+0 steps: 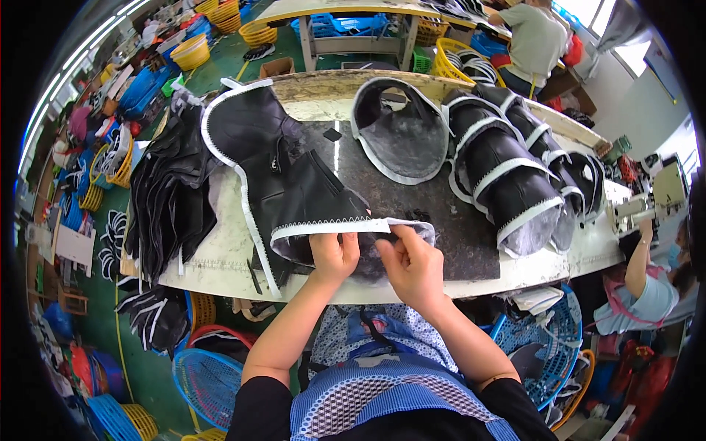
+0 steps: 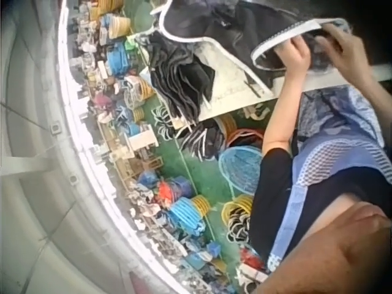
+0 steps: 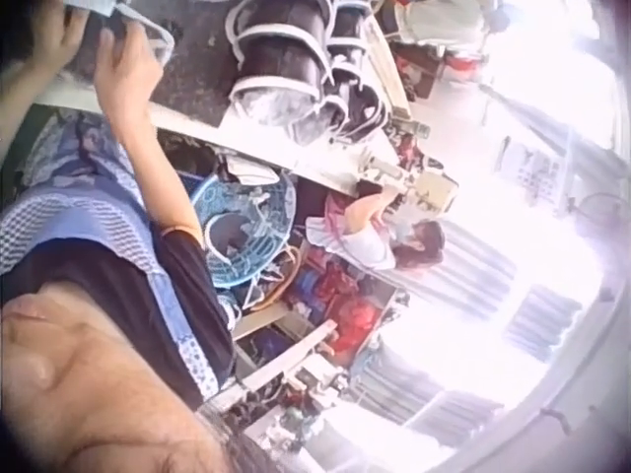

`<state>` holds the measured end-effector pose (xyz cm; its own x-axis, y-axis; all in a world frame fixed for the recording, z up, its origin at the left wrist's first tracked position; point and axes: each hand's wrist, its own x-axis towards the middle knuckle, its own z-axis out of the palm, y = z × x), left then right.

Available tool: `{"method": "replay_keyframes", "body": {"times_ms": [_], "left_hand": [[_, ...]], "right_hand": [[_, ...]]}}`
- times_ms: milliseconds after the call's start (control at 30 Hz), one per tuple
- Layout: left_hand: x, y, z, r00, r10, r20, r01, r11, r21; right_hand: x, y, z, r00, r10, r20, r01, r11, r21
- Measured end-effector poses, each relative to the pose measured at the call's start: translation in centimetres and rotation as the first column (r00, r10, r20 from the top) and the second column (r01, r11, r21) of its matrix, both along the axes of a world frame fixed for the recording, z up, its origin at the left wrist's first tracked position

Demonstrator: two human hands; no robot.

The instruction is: Manually assemble shoe upper components by inserting zippers and lining.

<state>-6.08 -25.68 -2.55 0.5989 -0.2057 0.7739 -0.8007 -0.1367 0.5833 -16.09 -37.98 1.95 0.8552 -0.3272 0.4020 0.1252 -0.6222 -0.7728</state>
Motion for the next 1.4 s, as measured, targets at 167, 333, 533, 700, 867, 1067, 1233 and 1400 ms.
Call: {"method": "replay_keyframes", "body": {"times_ms": [167, 333, 533, 700, 867, 1067, 1233, 1400], "left_hand": [[0.1, -0.3, -0.3, 0.999, 0.012, 0.039, -0.014, 0.999, 0.051], [-0.1, -0.5, -0.9, 1.0, -0.015, -0.024, 0.014, 0.999, -0.042], [-1.1, 0.4, 0.2, 0.983, -0.047, -0.177, 0.025, 0.991, -0.128], [-3.3, 4.7, 6.1, 0.936, -0.048, -0.349, 0.053, 0.999, 0.004], [-5.0, 8.7, 9.9, 0.691, -0.093, -0.717, 0.252, 0.96, 0.119], [-6.4, 9.5, 6.8, 0.563, -0.26, -0.785, 0.303, 0.948, -0.098], [-6.7, 8.3, 5.6, 0.644, -0.329, -0.69, 0.311, 0.938, -0.156], [-6.9, 7.6, 5.6, 0.667, -0.3, -0.682, 0.274, 0.95, -0.151]], "right_hand": [[0.8, -0.7, -0.8, 0.981, 0.073, -0.178, -0.009, 0.942, 0.336], [1.0, -0.5, 0.6, 0.924, 0.331, -0.19, 0.076, 0.329, 0.941], [0.9, 0.8, -0.9, 0.881, 0.473, 0.002, -0.006, 0.007, 1.0], [0.7, 1.9, 0.2, 0.835, 0.534, 0.13, 0.084, -0.357, 0.93], [1.7, 1.9, 3.3, 0.809, 0.579, 0.107, 0.078, -0.286, 0.955], [2.3, 3.3, 3.5, 0.843, 0.537, 0.026, -0.047, 0.024, 0.999], [1.8, 3.7, 4.0, 0.877, 0.48, 0.003, -0.047, 0.079, 0.996], [1.6, 3.8, 4.2, 0.892, 0.449, -0.058, -0.007, 0.142, 0.99]]}}
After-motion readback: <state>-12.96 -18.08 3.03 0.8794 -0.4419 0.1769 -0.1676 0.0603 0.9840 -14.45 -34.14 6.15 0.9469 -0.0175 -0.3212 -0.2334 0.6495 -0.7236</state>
